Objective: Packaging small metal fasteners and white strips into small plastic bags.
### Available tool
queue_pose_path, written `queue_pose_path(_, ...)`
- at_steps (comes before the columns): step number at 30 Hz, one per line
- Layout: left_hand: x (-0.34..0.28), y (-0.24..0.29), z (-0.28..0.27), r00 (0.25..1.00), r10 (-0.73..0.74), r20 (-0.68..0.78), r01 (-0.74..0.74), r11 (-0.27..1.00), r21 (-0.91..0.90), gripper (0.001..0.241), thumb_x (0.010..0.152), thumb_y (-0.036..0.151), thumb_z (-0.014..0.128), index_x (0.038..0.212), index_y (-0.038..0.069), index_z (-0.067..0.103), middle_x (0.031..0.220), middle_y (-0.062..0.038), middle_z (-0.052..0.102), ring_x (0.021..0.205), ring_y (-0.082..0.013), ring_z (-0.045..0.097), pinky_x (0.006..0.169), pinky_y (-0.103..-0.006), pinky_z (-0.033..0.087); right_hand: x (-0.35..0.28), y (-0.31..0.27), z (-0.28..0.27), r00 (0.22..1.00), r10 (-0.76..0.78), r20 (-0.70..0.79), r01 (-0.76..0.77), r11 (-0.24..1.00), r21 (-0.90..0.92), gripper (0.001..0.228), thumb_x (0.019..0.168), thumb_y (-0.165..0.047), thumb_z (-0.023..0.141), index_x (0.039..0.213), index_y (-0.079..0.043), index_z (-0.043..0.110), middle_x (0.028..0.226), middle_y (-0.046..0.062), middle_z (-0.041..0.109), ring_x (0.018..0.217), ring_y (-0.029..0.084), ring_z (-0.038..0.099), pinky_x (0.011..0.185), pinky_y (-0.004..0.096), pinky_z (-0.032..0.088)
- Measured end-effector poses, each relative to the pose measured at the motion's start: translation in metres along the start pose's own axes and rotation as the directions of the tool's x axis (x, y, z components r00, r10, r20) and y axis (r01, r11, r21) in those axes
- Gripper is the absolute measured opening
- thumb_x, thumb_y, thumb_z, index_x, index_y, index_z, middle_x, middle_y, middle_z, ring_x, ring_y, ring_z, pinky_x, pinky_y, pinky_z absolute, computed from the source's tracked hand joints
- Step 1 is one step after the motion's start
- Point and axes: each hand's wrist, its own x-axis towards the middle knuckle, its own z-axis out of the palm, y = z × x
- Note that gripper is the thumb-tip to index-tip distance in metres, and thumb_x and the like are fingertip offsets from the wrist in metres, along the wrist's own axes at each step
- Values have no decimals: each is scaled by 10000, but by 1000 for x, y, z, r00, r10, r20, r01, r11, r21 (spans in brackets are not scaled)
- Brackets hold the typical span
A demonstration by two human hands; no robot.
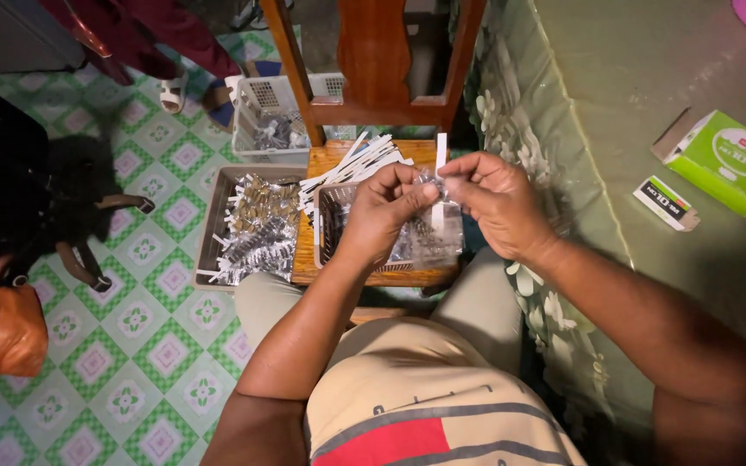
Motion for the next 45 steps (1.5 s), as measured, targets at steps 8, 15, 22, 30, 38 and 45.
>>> queue_pose_path(8,18,-12,-18,992,-30,-121,18,995,-97,188,864,114,837,903,51,664,675,-35,699,632,-50,646,583,-144,474,-2,-7,-9,911,-101,399,85,995,58,1024,745,-102,857,1595,-60,287,1212,91,554,1048,183,669,913,321,597)
queue_pose_path(15,19,-6,-21,981,-146,-131,103,952,-288,215,870,132,831,873,59,629,674,-69,677,621,-141,699,593,-217,549,-13,-8,7,918,-109,381,153,984,-87,480,818,64,793,1273,50,641,1150,98,624,969,106,673,861,260,582)
queue_pose_path(22,8,3,-8,983,-137,-121,109,970,-219,183,903,184,802,881,80,653,724,-28,681,680,-94,659,661,-185,477,-4,13,-15,950,-122,288,179,967,-182,320,883,73,734,1199,81,684,1074,84,619,954,123,691,832,276,612)
queue_pose_path(30,-9,-17,-35,986,-131,104,150,969,-198,728,903,429,788,1435,42,478,1246,-145,673,1075,-268,691,877,-450,626,2,25,-18,998,-65,25,68,983,-170,145,934,-5,753,1060,66,742,833,93,727,813,65,643,786,233,583)
queue_pose_path(38,-27,1,-33,951,-44,306,67,996,-65,1296,728,-125,847,1668,218,24,1169,-104,617,1121,-230,648,986,-390,584,3,23,-11,998,-42,-53,33,984,-174,156,912,-53,779,1037,38,758,773,116,728,722,57,633,608,139,482)
queue_pose_path(45,-24,-15,-38,964,-21,264,28,999,-20,1200,807,-163,765,1672,217,26,1112,-85,595,1003,-165,640,880,-315,596,-3,13,-2,995,17,-96,-34,983,-179,174,894,-85,786,1031,20,765,759,103,729,680,38,621,559,123,450)
